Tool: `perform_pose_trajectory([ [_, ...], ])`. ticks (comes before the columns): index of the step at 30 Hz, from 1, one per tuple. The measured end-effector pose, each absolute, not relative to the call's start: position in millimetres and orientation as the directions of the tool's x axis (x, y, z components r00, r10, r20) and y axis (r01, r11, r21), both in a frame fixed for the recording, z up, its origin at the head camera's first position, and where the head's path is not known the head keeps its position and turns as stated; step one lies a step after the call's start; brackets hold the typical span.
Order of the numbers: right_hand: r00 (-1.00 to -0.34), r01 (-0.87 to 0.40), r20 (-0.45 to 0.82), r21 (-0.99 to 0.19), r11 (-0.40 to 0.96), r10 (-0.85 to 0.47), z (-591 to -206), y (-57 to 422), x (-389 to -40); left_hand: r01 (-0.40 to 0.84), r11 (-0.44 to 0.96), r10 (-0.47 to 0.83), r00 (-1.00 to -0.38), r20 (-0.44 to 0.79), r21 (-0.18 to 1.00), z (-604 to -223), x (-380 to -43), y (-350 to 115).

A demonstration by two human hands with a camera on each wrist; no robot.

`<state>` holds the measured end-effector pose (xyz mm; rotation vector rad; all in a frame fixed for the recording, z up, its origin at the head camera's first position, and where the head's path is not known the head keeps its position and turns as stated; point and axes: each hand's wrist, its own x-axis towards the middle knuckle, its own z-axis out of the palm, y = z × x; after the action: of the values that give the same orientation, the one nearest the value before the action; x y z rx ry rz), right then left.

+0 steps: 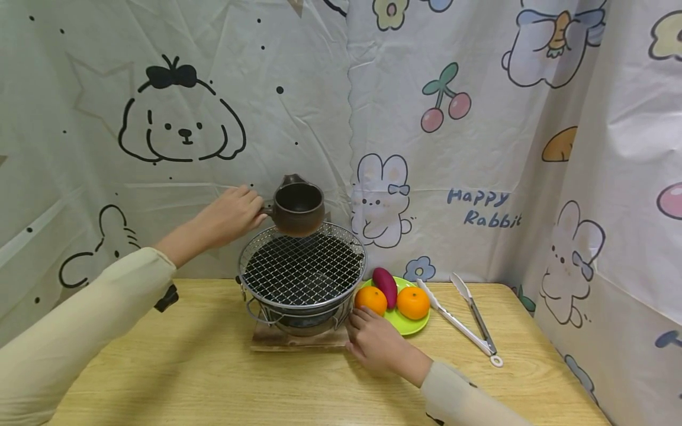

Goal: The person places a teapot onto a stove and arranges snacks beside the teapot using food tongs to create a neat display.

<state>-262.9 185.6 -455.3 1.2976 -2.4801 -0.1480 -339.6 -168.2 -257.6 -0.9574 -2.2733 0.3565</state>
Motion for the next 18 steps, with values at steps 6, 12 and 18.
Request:
perform_pose_trajectory([
  [6, -0.521, -0.78, 0.244, 0.253, 0.572, -0.818, -454.3, 185.5, -263.3, 0.546, 0.692, 0.722, -0.53, 0.445, -0.472, -262.2, -342.1, -167.3],
  [12, -0.517, -0.784, 0.243, 0.25, 0.568, -0.821, -452.4, 184.5, -262.1, 0.537, 0.688, 0.725, -0.522, 0.449, -0.488, -267.3, -344.2, -167.4],
  [18, -0.502, -0.789, 0.253, 0.256, 0.558, -0.827, -451.1, 184.3, -261.0, 0.548, 0.696, 0.718, -0.532, 0.449, -0.464, -268.9, -345.4, -167.2],
])
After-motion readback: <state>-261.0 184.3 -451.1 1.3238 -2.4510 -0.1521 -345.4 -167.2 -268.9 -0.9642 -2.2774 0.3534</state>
